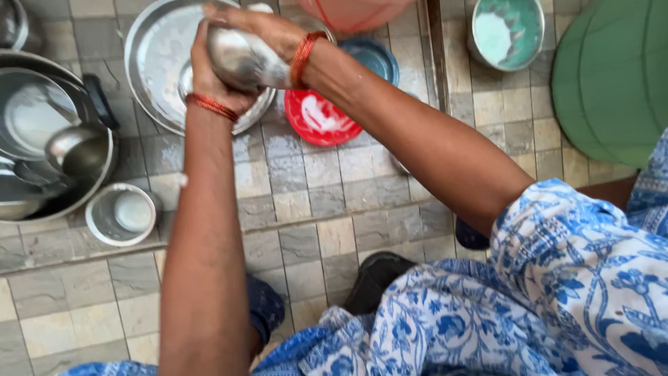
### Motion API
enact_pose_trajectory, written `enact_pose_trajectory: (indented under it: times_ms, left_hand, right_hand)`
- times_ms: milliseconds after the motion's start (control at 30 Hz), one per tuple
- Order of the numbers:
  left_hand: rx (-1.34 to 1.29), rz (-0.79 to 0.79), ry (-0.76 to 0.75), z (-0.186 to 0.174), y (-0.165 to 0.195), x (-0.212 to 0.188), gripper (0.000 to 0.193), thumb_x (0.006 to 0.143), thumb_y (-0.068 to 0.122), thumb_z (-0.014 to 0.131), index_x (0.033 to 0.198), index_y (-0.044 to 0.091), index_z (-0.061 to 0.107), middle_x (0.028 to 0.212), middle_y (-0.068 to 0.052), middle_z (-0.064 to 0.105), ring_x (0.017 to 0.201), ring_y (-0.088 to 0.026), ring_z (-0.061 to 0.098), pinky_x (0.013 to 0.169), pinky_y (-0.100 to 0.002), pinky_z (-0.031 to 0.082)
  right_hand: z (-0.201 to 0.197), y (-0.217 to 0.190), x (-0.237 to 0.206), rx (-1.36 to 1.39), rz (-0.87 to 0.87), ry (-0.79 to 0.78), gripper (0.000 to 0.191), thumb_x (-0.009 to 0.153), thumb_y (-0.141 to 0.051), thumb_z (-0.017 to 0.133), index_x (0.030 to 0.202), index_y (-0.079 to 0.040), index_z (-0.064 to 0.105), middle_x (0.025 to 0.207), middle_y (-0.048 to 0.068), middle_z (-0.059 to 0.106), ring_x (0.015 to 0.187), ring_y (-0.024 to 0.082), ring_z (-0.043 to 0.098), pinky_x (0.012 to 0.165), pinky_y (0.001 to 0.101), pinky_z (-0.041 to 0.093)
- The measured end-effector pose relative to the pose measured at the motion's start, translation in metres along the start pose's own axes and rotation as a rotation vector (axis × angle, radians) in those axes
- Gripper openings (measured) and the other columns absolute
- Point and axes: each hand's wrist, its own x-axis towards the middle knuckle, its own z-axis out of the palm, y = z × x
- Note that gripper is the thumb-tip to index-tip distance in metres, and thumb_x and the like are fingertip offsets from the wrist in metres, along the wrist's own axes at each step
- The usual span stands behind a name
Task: The person washes metal pots, plates, and bowls by hand using a scrubber and soapy water while sitting on a tiled floor. They use a scrubber to clean the items and squeeze dishwashing liquid from a packet into a bowl.
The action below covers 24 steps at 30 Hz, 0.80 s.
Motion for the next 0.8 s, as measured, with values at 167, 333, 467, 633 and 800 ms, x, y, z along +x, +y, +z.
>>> enact_pose_trajectory:
  times_ms: [167,333,467,633,800]
  left_hand:
    - [0.041,0.406,0.492,-0.001,0.018,0.0,0.05,0.087,0.051,0.059,0.105,0.006,0.073,0.101,-0.011,0.078,0.093,-0.029,0.079,0.083,-0.049,0.068]
    - [0.055,0.509,0.651,0.011,-0.007,0.006,0.06,0.103,0.053,0.058,0.113,-0.005,0.071,0.103,-0.016,0.069,0.094,-0.029,0.065,0.085,-0.046,0.058]
    - [-0.027,0.503,0.573,0.025,-0.007,-0.009,0.054,0.096,0.056,0.048,0.11,0.006,0.062,0.098,-0.009,0.072,0.09,-0.027,0.075,0.083,-0.048,0.065]
    - [0.251,0.902,0.563,0.053,-0.004,0.015,0.052,0.105,0.048,0.054,0.095,-0.001,0.067,0.077,-0.001,0.055,0.071,-0.016,0.055,0.065,-0.038,0.054]
    - [1.082,1.027,0.667,0.044,0.001,0.012,0.048,0.111,0.043,0.048,0.094,0.001,0.064,0.069,-0.006,0.049,0.067,-0.018,0.043,0.065,-0.037,0.039]
  right_hand:
    - [-0.005,0.011,-0.017,-1.199,-0.473,0.629,0.056,0.11,-0.049,0.048,0.115,0.003,0.067,0.095,0.023,0.071,0.087,0.038,0.069,0.085,0.0493,0.055]
    - [0.017,0.045,-0.023,-1.631,-0.782,0.533,0.053,0.11,-0.034,0.042,0.145,0.007,0.042,0.133,0.025,0.059,0.12,0.047,0.061,0.098,0.0498,0.051]
    - [0.025,0.047,-0.022,-1.303,-0.52,0.533,0.057,0.114,-0.042,0.033,0.152,0.0,0.041,0.141,0.032,0.054,0.127,0.044,0.061,0.109,0.0467,0.05]
    - [0.051,0.043,-0.019,-0.251,-0.415,0.732,0.089,0.102,-0.063,0.036,0.152,0.009,0.022,0.132,0.034,0.058,0.119,0.042,0.062,0.1,0.044,0.05]
    - [0.065,0.032,-0.01,-0.144,-0.704,0.854,0.076,0.11,-0.06,0.031,0.147,0.006,0.039,0.147,0.028,0.047,0.137,0.035,0.046,0.115,0.0422,0.035]
